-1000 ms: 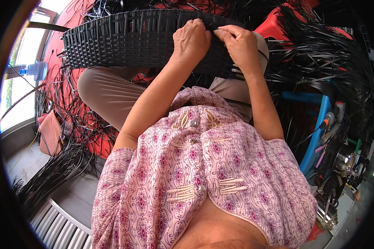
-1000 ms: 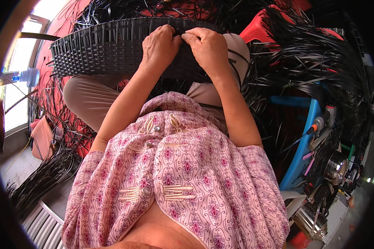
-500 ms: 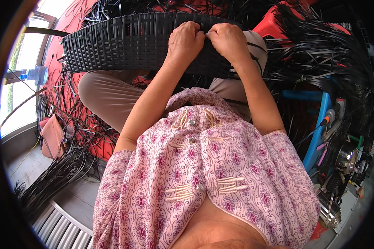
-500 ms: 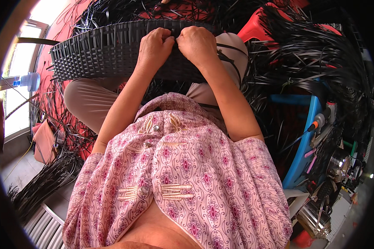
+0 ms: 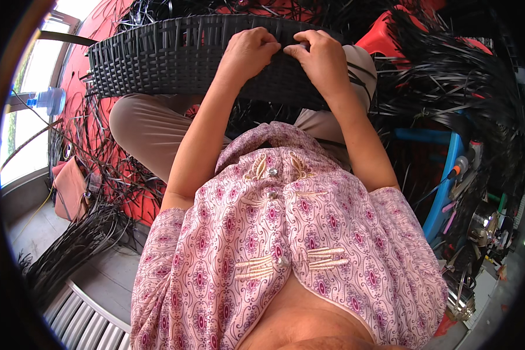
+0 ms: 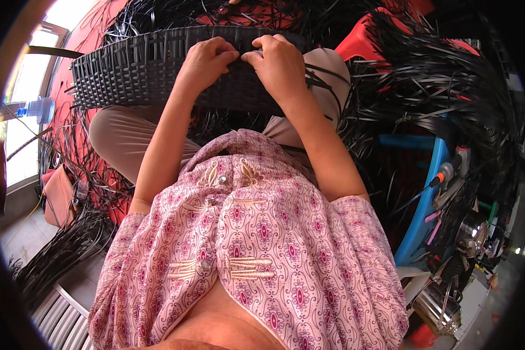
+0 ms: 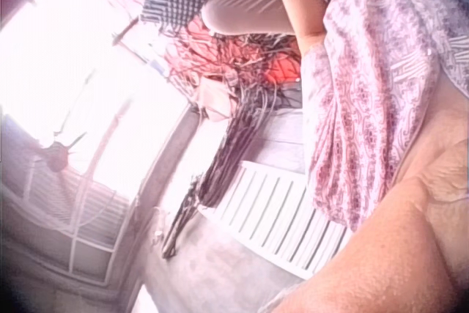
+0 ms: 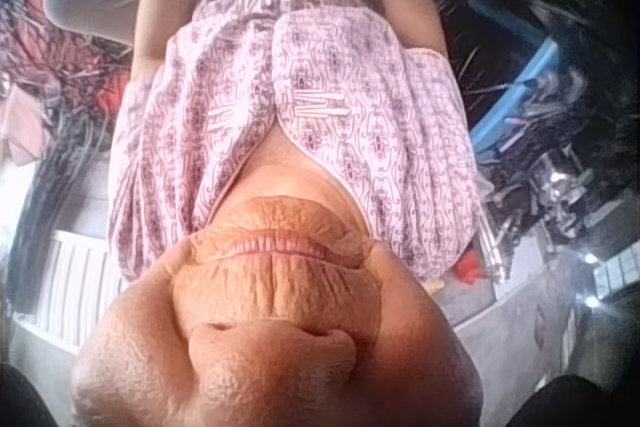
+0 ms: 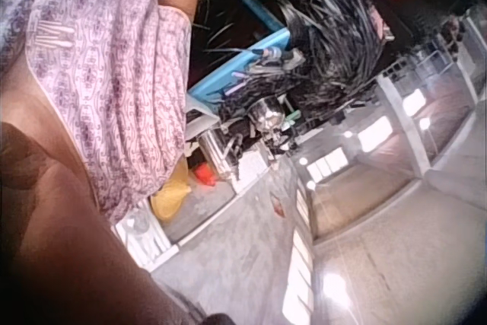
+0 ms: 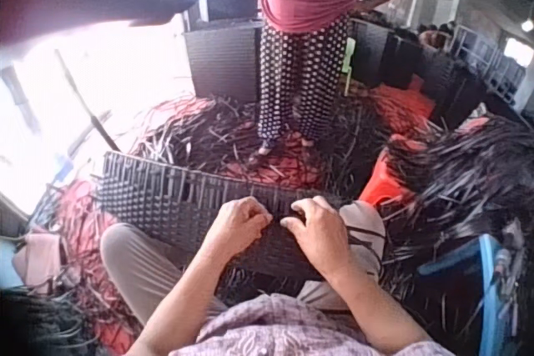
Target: The person weaves thin black plastic strips into a curved lattice structure by hand, threading the strips through existing vertical slats and tucking in the ends to secure them.
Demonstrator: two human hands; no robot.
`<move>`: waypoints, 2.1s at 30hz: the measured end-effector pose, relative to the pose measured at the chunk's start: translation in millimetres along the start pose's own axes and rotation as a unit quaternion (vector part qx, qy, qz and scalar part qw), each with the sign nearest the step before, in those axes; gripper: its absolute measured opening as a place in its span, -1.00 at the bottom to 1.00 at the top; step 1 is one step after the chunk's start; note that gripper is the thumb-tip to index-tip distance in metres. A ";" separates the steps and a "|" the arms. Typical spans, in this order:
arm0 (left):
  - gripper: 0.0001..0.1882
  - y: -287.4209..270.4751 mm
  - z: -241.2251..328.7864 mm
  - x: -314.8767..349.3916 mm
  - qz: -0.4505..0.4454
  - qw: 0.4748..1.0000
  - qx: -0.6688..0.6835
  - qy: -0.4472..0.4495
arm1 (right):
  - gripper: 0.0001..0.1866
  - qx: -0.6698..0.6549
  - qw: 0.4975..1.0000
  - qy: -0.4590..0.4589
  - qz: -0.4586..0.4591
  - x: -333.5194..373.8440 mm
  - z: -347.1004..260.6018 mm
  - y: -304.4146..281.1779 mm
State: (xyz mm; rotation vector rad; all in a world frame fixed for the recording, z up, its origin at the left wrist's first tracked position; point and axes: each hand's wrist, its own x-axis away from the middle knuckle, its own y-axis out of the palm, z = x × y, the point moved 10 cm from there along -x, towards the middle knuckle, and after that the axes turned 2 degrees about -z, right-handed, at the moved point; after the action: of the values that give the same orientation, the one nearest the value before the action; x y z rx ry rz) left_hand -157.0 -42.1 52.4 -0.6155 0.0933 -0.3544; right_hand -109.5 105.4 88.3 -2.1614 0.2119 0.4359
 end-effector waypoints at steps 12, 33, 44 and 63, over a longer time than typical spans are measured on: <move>-0.82 -83.0 57.7 45.3 0.045 0.995 0.017 0.091 | -0.70 -0.363 0.923 -0.068 -0.105 -16.4 -47.0 5.6; -0.74 -13.9 4.7 13.2 0.197 0.964 -0.170 0.046 | -0.78 -0.082 0.993 0.081 -0.025 -4.0 -0.7 17.1; -0.77 -17.1 -7.8 11.7 0.182 0.975 -0.056 0.110 | -0.81 -0.040 0.995 0.066 -0.057 -13.4 -5.3 30.8; -0.71 -25.1 -8.2 -10.0 0.038 0.982 -0.156 0.104 | -0.80 0.060 0.998 0.010 -0.031 -19.2 -19.6 40.8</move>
State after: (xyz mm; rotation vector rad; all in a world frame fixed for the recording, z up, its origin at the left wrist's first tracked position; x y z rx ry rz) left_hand -175.4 -62.0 60.1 -0.8819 0.3763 -0.3324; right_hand -135.2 65.5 75.7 -2.0506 0.1780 0.3569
